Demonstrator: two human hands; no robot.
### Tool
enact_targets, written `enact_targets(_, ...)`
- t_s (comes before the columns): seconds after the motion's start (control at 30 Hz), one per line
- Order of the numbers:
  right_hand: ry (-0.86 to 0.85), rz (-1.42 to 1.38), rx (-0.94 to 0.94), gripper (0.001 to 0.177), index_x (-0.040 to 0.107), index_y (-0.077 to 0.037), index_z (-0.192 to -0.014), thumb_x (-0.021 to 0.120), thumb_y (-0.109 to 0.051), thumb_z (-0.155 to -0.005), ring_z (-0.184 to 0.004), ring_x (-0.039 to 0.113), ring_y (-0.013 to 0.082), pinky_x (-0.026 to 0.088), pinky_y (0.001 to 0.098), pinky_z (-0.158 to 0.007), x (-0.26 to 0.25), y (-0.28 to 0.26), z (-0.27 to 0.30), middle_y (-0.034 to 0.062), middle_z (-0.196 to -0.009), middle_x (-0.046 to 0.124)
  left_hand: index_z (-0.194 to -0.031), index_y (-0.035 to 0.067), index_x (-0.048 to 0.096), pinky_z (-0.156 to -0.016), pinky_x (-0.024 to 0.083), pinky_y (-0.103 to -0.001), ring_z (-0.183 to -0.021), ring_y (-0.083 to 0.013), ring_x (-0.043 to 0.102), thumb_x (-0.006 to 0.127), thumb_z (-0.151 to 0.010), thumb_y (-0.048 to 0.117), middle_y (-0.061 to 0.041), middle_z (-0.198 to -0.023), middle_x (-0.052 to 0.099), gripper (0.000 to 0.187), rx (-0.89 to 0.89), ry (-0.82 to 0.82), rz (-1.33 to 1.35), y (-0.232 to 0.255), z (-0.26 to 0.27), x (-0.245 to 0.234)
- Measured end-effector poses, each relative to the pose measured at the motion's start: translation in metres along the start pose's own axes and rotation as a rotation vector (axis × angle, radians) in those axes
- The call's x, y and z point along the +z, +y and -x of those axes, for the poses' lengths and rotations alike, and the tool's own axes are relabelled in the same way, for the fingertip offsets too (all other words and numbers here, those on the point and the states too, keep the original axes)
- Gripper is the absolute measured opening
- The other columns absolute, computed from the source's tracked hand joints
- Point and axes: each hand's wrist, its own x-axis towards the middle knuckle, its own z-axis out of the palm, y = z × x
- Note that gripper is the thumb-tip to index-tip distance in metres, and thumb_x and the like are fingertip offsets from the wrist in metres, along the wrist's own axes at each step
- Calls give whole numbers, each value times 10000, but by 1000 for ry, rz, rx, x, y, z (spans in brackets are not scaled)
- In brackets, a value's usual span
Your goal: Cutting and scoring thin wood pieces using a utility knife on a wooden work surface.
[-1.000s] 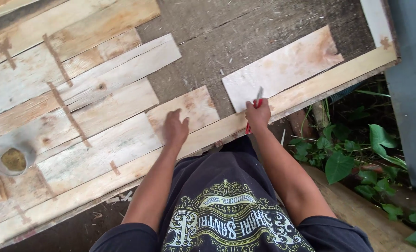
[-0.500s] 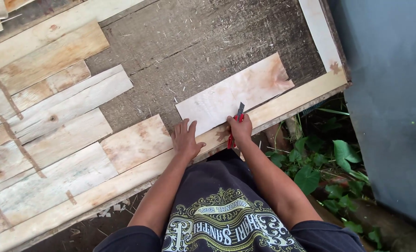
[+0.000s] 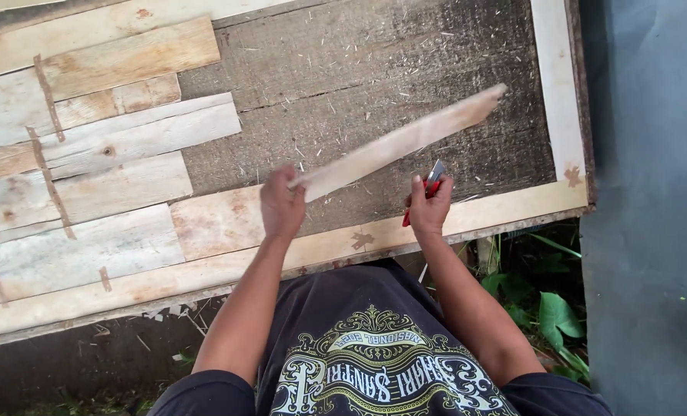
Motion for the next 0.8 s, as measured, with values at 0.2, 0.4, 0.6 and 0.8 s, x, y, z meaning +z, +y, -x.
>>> enact_targets(0.2,111,113,249,256,537,-116,-1062,747,-217,-956,-502,673,191,600,293,-465,-17,-15,-53,75,-716,646,-1510,116,444,-1180,404,-527,-1360,-397,490,846,-815,104,-133,-1433,432,804,-474,64,79,17,-21,11)
enact_targets(0.4,98,290,174,269,570,-43,-1090,740,-108,-892,-549,704,246,623,332,-463,-31,-17,-128,154,-906,609,-1507,158,463,-1192,398,-465,-1373,-337,496,798,-868,347,-129,-1439,444,746,-910,-87,32,-21,2,59)
enact_targets(0.6,-76,440,176,486,585,32,-1306,663,-16,-829,-620,715,285,682,344,-561,-33,12,-207,206,-1218,512,-1468,114,503,-1079,519,-442,-1207,-303,650,751,-884,322,-147,-1337,591,668,-938,-104,65,-43,2,71)
enact_targets(0.8,-152,424,121,209,719,29,-963,610,20,-784,-505,685,278,576,340,-385,-16,-92,-182,155,-681,634,-1537,105,457,-1132,489,-487,-1324,-324,577,647,-977,359,-170,-1444,566,643,-1007,-162,179,-16,-22,57)
